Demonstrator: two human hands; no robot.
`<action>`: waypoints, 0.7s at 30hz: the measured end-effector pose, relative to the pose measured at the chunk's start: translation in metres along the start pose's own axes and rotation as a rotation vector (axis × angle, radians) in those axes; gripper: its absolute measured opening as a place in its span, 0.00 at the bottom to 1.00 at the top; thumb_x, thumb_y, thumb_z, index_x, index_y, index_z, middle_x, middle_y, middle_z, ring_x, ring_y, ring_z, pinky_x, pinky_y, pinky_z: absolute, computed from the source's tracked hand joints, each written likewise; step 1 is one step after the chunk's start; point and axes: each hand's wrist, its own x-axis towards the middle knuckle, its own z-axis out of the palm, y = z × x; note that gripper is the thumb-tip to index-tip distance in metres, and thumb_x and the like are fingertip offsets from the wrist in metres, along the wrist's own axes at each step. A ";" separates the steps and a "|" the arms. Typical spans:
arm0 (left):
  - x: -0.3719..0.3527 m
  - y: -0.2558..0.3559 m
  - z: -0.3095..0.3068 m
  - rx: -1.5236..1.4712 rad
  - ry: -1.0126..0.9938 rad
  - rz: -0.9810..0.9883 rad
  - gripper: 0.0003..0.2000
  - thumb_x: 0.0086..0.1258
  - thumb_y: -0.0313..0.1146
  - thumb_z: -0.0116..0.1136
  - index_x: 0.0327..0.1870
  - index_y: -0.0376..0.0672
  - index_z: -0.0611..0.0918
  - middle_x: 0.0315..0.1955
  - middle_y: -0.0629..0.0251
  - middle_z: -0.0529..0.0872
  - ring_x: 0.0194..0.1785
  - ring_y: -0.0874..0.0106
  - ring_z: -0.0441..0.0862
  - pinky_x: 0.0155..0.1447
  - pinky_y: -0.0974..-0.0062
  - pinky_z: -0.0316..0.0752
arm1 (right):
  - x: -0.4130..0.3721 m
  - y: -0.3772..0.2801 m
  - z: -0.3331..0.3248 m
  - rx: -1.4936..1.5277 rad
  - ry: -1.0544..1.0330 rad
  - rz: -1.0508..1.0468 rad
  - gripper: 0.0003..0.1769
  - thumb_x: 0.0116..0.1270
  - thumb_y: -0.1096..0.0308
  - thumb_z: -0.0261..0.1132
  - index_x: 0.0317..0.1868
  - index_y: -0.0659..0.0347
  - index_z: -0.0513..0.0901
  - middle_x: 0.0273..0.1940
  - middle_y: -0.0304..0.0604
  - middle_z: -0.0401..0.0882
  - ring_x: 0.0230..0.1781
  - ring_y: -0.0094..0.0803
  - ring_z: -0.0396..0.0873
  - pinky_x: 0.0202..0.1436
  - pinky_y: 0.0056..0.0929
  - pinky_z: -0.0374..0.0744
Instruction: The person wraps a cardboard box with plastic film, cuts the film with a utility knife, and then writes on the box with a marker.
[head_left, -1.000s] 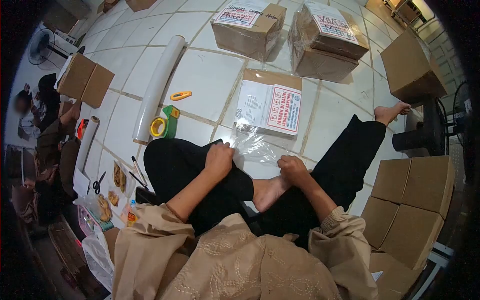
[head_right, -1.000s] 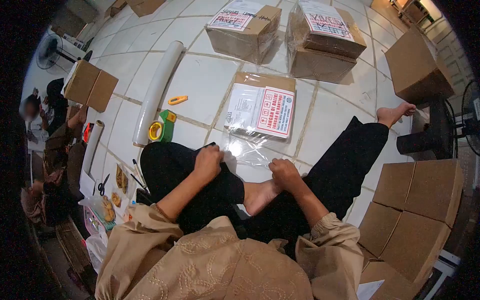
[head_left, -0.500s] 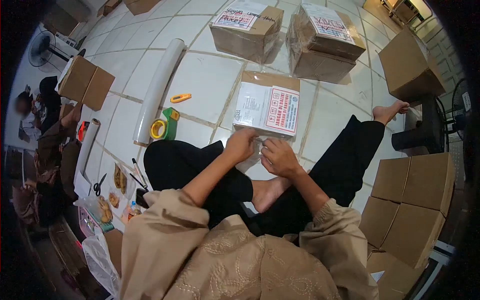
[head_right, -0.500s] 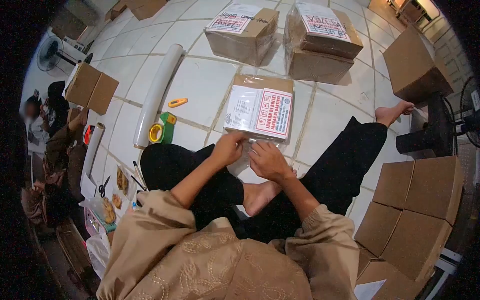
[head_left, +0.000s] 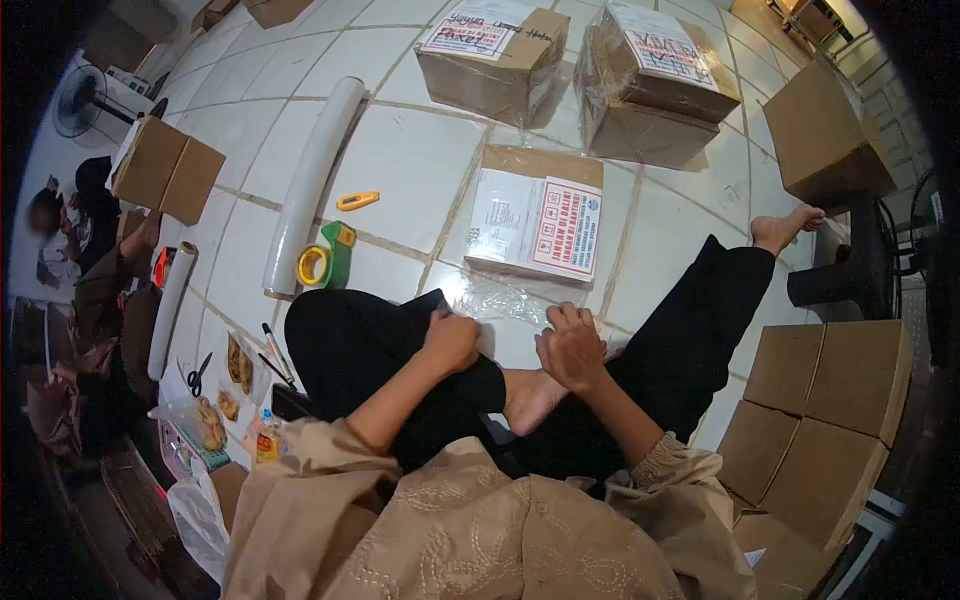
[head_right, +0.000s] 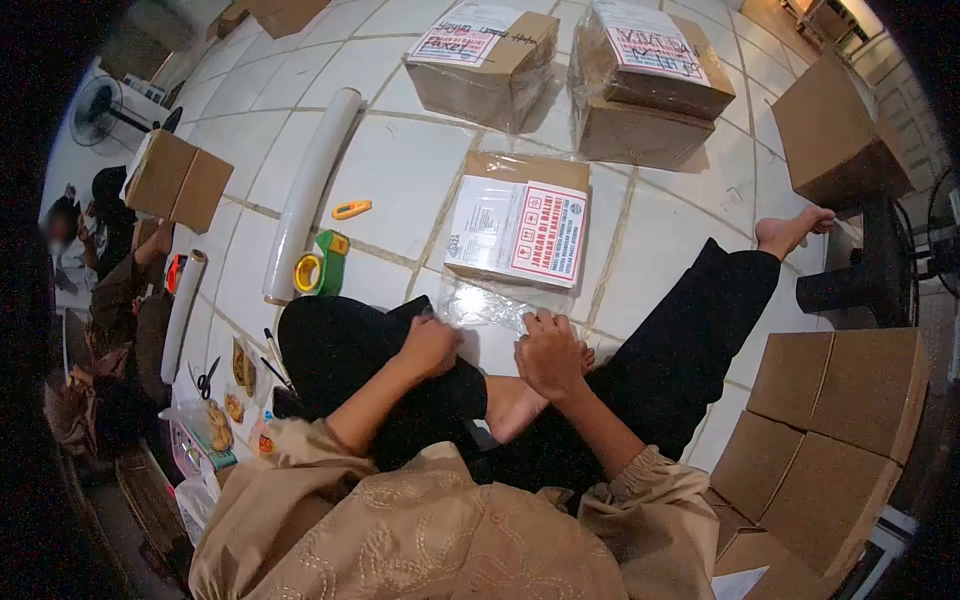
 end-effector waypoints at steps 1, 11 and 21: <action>-0.008 -0.003 -0.003 -0.122 -0.035 -0.019 0.06 0.55 0.31 0.55 0.27 0.40 0.83 0.29 0.53 0.84 0.35 0.58 0.83 0.41 0.62 0.75 | 0.005 -0.004 -0.010 0.015 0.096 -0.062 0.08 0.54 0.68 0.63 0.32 0.64 0.81 0.35 0.47 0.76 0.40 0.42 0.74 0.41 0.34 0.72; 0.064 -0.050 0.041 -0.729 0.460 -0.425 0.28 0.48 0.34 0.69 0.50 0.30 0.73 0.40 0.49 0.81 0.43 0.57 0.79 0.48 0.65 0.74 | 0.092 -0.006 0.041 0.572 0.042 0.173 0.14 0.56 0.72 0.59 0.43 0.62 0.80 0.38 0.55 0.79 0.44 0.52 0.75 0.48 0.44 0.73; 0.039 0.011 0.020 -0.346 0.405 -0.282 0.10 0.61 0.36 0.55 0.30 0.37 0.79 0.30 0.50 0.83 0.34 0.50 0.82 0.38 0.53 0.75 | 0.070 -0.015 0.075 0.754 0.162 0.206 0.23 0.56 0.79 0.52 0.55 0.64 0.73 0.56 0.53 0.70 0.52 0.52 0.72 0.54 0.42 0.72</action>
